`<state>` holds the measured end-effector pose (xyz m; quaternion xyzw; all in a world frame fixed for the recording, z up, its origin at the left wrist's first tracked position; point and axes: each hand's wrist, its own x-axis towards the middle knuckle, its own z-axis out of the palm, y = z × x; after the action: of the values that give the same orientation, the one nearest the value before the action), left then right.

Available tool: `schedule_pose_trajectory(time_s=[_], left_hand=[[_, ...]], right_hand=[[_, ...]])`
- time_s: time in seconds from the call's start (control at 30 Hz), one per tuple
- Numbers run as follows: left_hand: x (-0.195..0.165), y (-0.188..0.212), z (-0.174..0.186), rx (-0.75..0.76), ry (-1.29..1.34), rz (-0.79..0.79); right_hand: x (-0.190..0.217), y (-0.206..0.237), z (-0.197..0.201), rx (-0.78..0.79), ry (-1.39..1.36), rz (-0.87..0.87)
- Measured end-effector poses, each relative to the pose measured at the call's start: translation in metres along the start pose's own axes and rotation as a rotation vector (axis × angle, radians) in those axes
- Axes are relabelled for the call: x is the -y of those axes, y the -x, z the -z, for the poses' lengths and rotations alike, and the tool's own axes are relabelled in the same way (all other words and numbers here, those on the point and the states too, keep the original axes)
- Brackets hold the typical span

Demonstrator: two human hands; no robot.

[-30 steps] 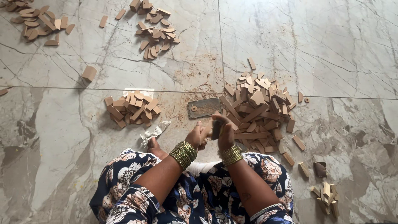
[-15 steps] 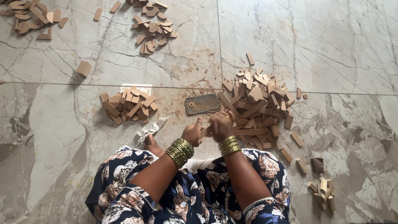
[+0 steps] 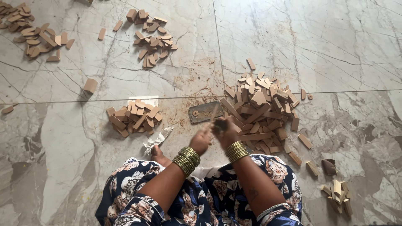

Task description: The person sits on the floor and sorts through a pile of small wooden cut pieces, picking up individual pieces by hand, briefly handling them, and placing them into separate groups on the floor. They continue moving pieces one at a time between piles throughout the episode.

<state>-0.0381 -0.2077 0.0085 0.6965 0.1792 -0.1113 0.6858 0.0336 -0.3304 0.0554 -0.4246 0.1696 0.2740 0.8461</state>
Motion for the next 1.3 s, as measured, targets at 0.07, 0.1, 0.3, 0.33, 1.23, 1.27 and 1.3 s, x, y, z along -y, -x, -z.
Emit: schedule_pose_trajectory(time_s=[0.07,0.1,0.3,0.33,1.23,1.27,1.3], left_hand=[[0.008,-0.001,-0.007,0.167,-0.243,-0.122],[0.009,0.001,-0.007,0.244,-0.349,-0.123],[-0.035,0.017,0.03,-0.02,-0.391,0.001],[-0.044,0.021,0.035,-0.146,-0.271,-0.104],[-0.026,-0.009,0.111,-0.601,0.381,-0.466],[-0.027,-0.006,0.114,-0.61,0.406,-0.465],[-0.028,-0.004,0.114,-0.618,0.431,-0.467]], right_hand=[[-0.015,0.003,0.002,0.086,0.156,0.028],[-0.02,0.002,0.004,0.101,0.268,0.078],[-0.021,0.008,0.014,0.034,1.17,0.42],[-0.021,0.013,0.011,0.016,1.318,0.411],[-0.01,0.021,-0.01,-0.036,1.715,0.153],[-0.009,0.021,-0.012,-0.028,1.716,0.105],[-0.009,0.021,-0.016,-0.02,1.716,0.062]])
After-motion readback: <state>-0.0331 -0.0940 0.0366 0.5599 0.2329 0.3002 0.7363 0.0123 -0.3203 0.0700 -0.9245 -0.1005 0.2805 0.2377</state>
